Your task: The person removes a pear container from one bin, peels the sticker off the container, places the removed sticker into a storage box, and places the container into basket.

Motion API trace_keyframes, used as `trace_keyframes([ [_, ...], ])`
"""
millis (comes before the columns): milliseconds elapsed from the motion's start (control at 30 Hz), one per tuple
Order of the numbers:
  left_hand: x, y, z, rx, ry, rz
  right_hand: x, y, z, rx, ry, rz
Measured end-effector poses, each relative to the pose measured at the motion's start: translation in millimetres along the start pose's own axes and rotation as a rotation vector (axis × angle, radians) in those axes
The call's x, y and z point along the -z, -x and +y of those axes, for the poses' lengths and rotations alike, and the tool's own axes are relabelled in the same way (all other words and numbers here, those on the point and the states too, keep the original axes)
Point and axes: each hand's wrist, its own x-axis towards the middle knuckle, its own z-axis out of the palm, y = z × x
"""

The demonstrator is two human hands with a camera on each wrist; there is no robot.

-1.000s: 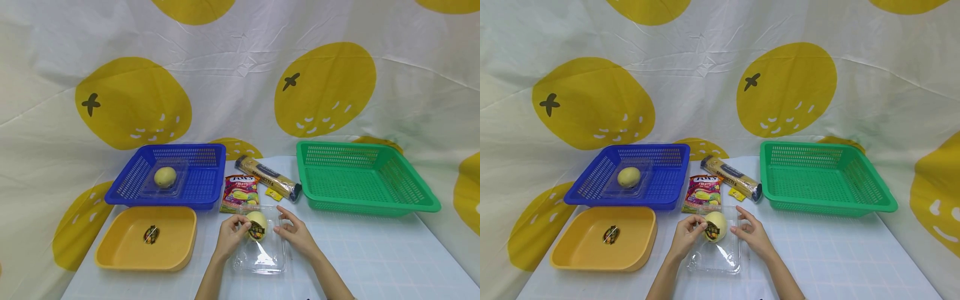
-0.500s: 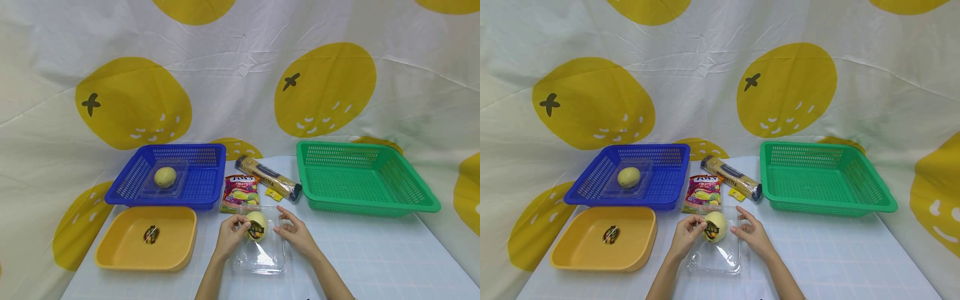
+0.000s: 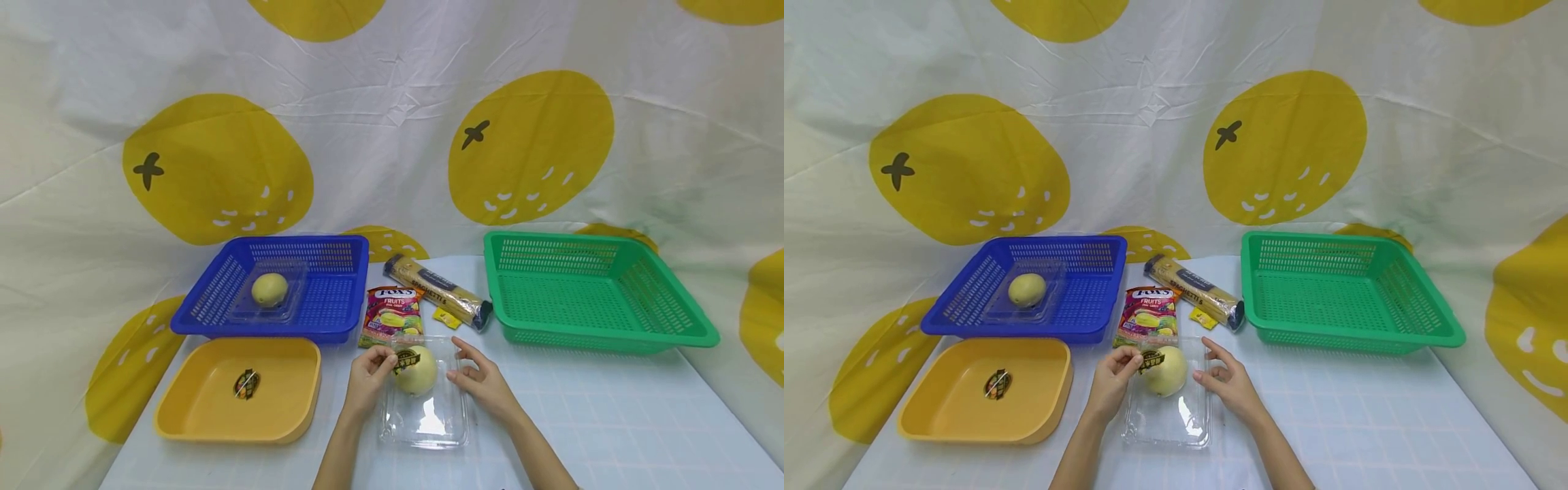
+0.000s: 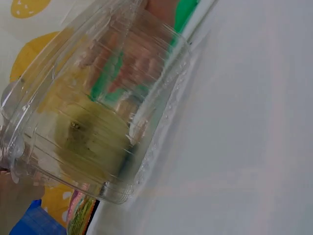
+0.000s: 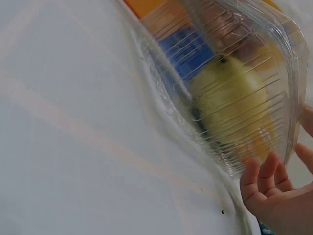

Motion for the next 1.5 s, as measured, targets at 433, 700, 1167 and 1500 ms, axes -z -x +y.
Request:
trace_keyframes([
  [433, 0.3, 7.1, 7.4, -0.072, -0.102, 0.084, 1, -1.9, 3, -0.032, 0.021, 0.026],
  [700, 27.0, 17.6, 33.4, -0.118, -0.225, 0.207, 1, -2.5, 3, -0.036, 0.023, 0.013],
  [1167, 113.1, 41.4, 67.8, -0.007, -0.450, 0.378, 1, -2.4, 1, -0.039, 0.026, 0.008],
  [1500, 151.3, 40.9, 72.0, 0.192, -0.763, 0.271, 1, -3.0, 1, -0.052, 0.028, 0.021],
])
